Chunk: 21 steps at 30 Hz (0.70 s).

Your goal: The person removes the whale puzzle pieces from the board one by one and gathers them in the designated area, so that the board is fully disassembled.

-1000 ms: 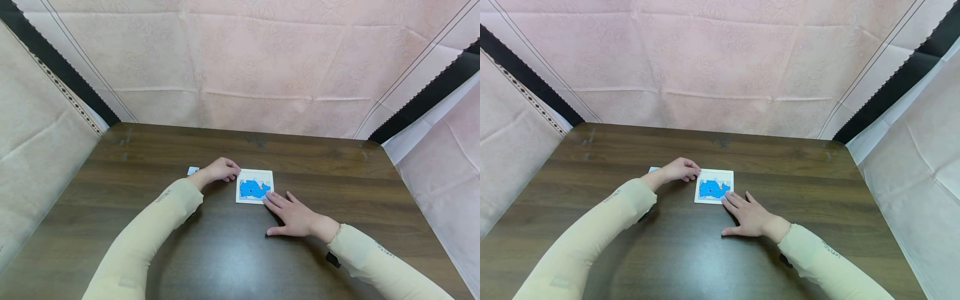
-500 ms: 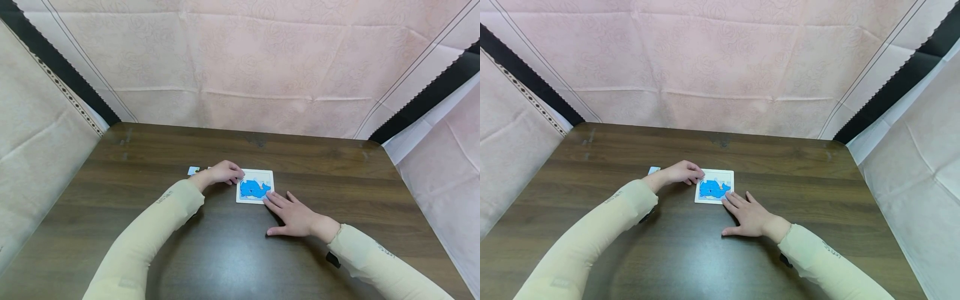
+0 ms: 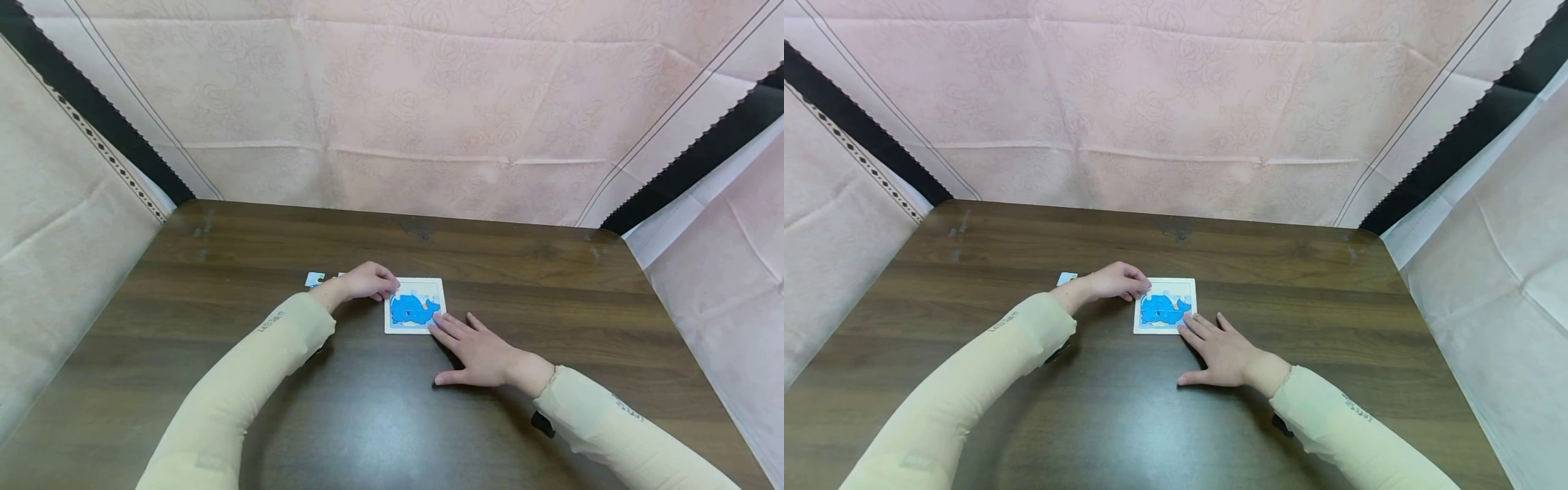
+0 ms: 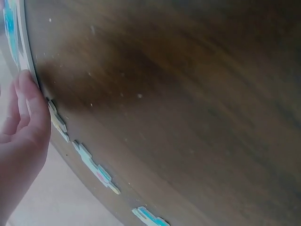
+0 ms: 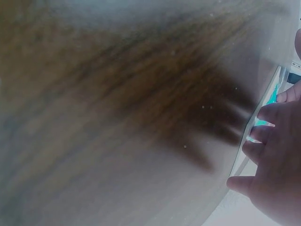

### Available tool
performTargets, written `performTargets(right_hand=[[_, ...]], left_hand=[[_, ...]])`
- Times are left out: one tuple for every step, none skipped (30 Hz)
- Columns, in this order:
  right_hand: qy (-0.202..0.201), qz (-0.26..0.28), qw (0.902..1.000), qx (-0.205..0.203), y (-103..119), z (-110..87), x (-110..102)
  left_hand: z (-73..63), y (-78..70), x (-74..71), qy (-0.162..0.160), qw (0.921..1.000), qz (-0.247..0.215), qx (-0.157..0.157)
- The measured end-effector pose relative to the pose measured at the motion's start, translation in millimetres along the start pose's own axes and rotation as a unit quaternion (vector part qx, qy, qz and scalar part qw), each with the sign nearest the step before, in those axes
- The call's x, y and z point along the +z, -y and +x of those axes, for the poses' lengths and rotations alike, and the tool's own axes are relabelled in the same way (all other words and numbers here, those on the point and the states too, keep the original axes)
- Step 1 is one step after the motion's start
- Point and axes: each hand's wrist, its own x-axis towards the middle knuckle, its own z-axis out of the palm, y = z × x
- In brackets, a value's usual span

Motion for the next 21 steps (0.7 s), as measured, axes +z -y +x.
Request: performTargets(right_hand=[[0.0,0.0,1.0,0.001,0.2,0.0,-0.2],[0.0,0.0,1.0,0.001,0.4,0.0,-0.2],[-0.001,-0.001,1.0,-0.001,0.3,0.1,0.0],[-0.002,-0.002,1.0,-0.001,0.3,0.1,0.1],[-0.003,-0.002,1.0,-0.003,0.4,0.0,0.2],[-0.006,-0.002,1.0,-0.006,0.3,-0.1,0.4],[-0.006,-0.004,1.0,-0.006,0.4,-0.2,0.3],[-0.006,-0.004,0.9999,-0.008,0.5,-0.3,0.1],[-0.006,-0.005,0.9999,-0.008,0.5,-0.3,-0.3],[-0.004,-0.004,1.0,-0.006,0.9,-0.2,-1.1],[-0.003,-0.004,1.0,-0.005,1.0,0.0,-1.8],[-0.002,-0.005,1.0,-0.004,1.2,0.5,-2.6],[-0.001,-0.004,1.0,-0.001,1.6,1.0,-4.1],[-0.003,-0.005,1.0,0.0,1.8,1.8,-5.2],[-0.005,-0.005,1.0,0.002,2.2,2.8,-6.7],[-0.011,-0.004,0.9999,0.001,2.7,4.2,-7.8],[-0.016,-0.002,0.9999,-0.001,3.6,5.9,-8.9],[-0.022,0.0,0.9998,-0.005,4.6,7.8,-9.9],[-0.026,0.0,0.9996,-0.009,5.9,10.0,-10.7],[-0.03,-0.001,0.9995,-0.014,7.5,12.3,-11.1],[-0.032,-0.002,0.9993,-0.019,9.6,14.6,-11.6]], left_hand=[[-0.3,-0.3,0.5,-0.002,1.0,-0.001,-0.001],[-0.5,-0.7,1.1,-0.005,1.0,-0.004,-0.004],[-0.6,-1.1,1.9,-0.007,0.9999,-0.006,-0.007],[-0.4,-1.3,2.9,-0.01,0.9999,-0.008,-0.008],[0.1,-1.3,3.8,-0.013,0.9998,-0.011,-0.009],[0.0,-2.0,5.0,-0.016,0.9997,-0.011,-0.011],[0.4,-2.2,6.0,-0.019,0.9997,-0.012,-0.013],[1.0,-2.3,7.1,-0.023,0.9996,-0.011,-0.013],[1.7,-2.1,8.1,-0.026,0.9995,-0.01,-0.013],[2.0,-2.1,8.9,-0.028,0.9995,-0.008,-0.013],[2.0,-2.1,9.5,-0.031,0.9994,-0.006,-0.014],[2.0,-2.3,10.0,-0.033,0.9993,-0.005,-0.015],[2.5,-1.8,10.4,-0.034,0.9993,-0.005,-0.015],[2.8,-1.5,10.6,-0.035,0.9993,-0.003,-0.015],[3.1,-1.4,10.7,-0.035,0.9993,-0.004,-0.015],[3.3,-1.4,10.8,-0.035,0.9993,-0.004,-0.015],[3.5,-1.3,11.0,-0.035,0.9993,-0.003,-0.016],[3.7,-1.2,11.1,-0.035,0.9993,-0.003,-0.015],[3.9,-1.2,11.2,-0.034,0.9993,-0.003,-0.015],[3.7,-1.6,11.2,-0.035,0.9993,-0.004,-0.014],[3.5,-1.8,11.2,-0.035,0.9993,-0.004,-0.014]])
